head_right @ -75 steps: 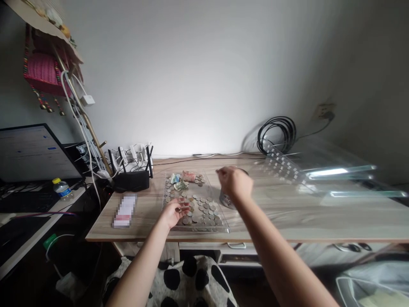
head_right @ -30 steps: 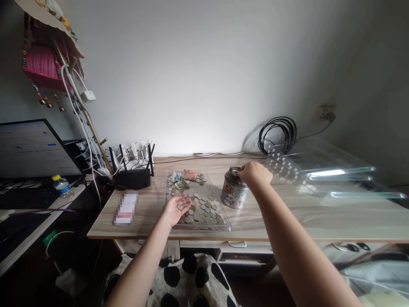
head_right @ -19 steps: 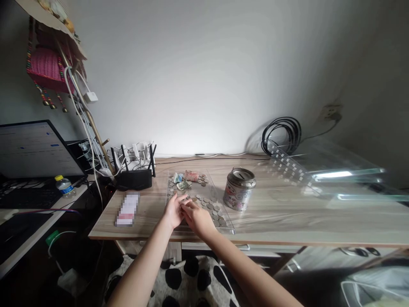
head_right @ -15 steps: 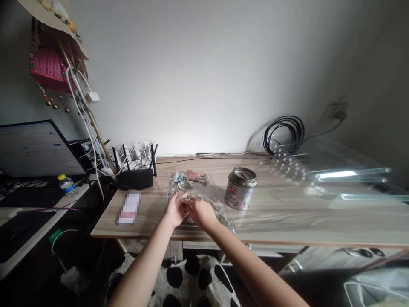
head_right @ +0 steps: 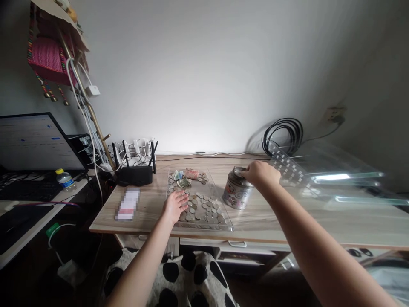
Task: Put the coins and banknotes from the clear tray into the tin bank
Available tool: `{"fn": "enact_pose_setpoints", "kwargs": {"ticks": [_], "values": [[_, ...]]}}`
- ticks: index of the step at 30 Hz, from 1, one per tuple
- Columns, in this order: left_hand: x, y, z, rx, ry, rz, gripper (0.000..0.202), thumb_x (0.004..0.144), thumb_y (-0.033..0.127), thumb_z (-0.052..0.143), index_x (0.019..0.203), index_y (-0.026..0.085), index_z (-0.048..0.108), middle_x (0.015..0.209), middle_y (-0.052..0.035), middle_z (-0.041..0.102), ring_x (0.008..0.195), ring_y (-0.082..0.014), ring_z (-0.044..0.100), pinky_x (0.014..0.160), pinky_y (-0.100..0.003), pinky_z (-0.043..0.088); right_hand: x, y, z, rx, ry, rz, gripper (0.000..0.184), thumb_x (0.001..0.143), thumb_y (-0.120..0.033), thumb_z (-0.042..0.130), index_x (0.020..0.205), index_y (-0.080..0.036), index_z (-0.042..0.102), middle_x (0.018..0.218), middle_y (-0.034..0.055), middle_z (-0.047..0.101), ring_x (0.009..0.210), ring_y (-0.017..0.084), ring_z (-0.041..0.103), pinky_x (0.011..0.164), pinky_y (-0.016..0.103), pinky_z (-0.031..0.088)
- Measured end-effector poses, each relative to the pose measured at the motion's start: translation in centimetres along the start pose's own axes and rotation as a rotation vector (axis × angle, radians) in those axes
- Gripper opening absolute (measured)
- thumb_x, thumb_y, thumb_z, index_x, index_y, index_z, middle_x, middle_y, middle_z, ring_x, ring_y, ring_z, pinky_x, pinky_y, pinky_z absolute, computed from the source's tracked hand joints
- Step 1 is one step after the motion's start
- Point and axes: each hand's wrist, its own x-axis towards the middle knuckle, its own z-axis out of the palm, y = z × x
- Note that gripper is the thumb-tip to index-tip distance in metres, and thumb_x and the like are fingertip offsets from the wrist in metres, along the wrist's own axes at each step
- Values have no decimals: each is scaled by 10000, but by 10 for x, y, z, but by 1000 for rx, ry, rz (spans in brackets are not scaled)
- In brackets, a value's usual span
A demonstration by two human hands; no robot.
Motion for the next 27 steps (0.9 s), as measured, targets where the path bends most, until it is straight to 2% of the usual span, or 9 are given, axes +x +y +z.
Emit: {"fn": "enact_pose_setpoints", "kwargs": {"ticks": [5, 8, 10, 12, 14, 17, 19, 22, 27], "values": [[0, 2, 0, 34, 106, 139, 381, 814, 380, 300, 883, 138, 585, 1026, -114, 575, 911, -176, 540, 771, -297, 383, -5, -8, -2, -35, 30, 26, 212, 675, -321, 522, 725, -144, 626, 828, 194, 575, 782, 311, 521, 573, 406, 372], [-2, 18, -8, 59, 92, 289, 450, 817, 447, 279, 854, 129, 595, 974, -134, 594, 845, -185, 564, 739, -315, 409, -23, -23, 8, 46, 96, -130, 292, 746, -327, 417, 894, -161, 607, 894, 174, 586, 770, 284, 531, 577, 408, 389], [-3, 34, -14, 58, 97, 427, 509, 813, 504, 246, 858, 133, 593, 944, -135, 603, 825, -188, 571, 707, -315, 428, -39, -40, 30, 140, 26, -302, 303, 771, -340, 386, 919, -192, 606, 883, 119, 610, 719, 228, 552, 580, 367, 418], [-3, 47, -20, 37, 154, 488, 525, 817, 509, 221, 842, 133, 587, 910, -125, 608, 798, -175, 574, 691, -299, 436, -52, -62, 62, 206, -138, -472, 296, 765, -384, 422, 922, -231, 620, 868, 59, 631, 704, 172, 570, 609, 298, 445], [-4, 52, -23, 13, 181, 459, 504, 826, 483, 216, 826, 135, 581, 891, -116, 609, 773, -163, 575, 678, -284, 439, -62, -83, 96, 256, -333, -684, 445, 764, -437, 421, 1128, -204, 529, 1033, 91, 591, 839, 188, 566, 709, 302, 446], [-8, 46, -23, 41, 98, 338, 490, 826, 473, 222, 840, 139, 580, 886, -111, 609, 741, -163, 574, 647, -281, 442, -70, -106, 131, 223, -420, -820, 659, 739, -508, 423, 1275, -129, 371, 1221, 166, 451, 1083, 266, 434, 866, 382, 360], [-10, 38, -22, 119, 23, 295, 511, 821, 492, 219, 863, 139, 586, 875, -111, 611, 720, -165, 573, 627, -276, 437, -75, -114, 139, 223, -407, -912, 656, 711, -513, 458, 1240, -127, 418, 1226, 165, 443, 1132, 287, 373, 911, 404, 305], [-10, 26, -18, 245, -29, 314, 534, 819, 506, 219, 875, 138, 601, 850, -106, 621, 703, -160, 571, 629, -258, 422, -83, -119, 138, 284, -395, -1067, 546, 636, -408, 572, 1127, -177, 515, 1173, 118, 486, 1073, 260, 419, 888, 359, 328], [-3, 14, -13, 384, 55, 443, 493, 822, 465, 275, 782, 125, 630, 801, -109, 634, 663, -154, 564, 623, -245, 398, -90, -121, 133, 260, -486, -1025, 368, 598, -212, 565, 963, -167, 548, 884, 68, 601, 754, 168, 540, 639, 237, 408]]}}
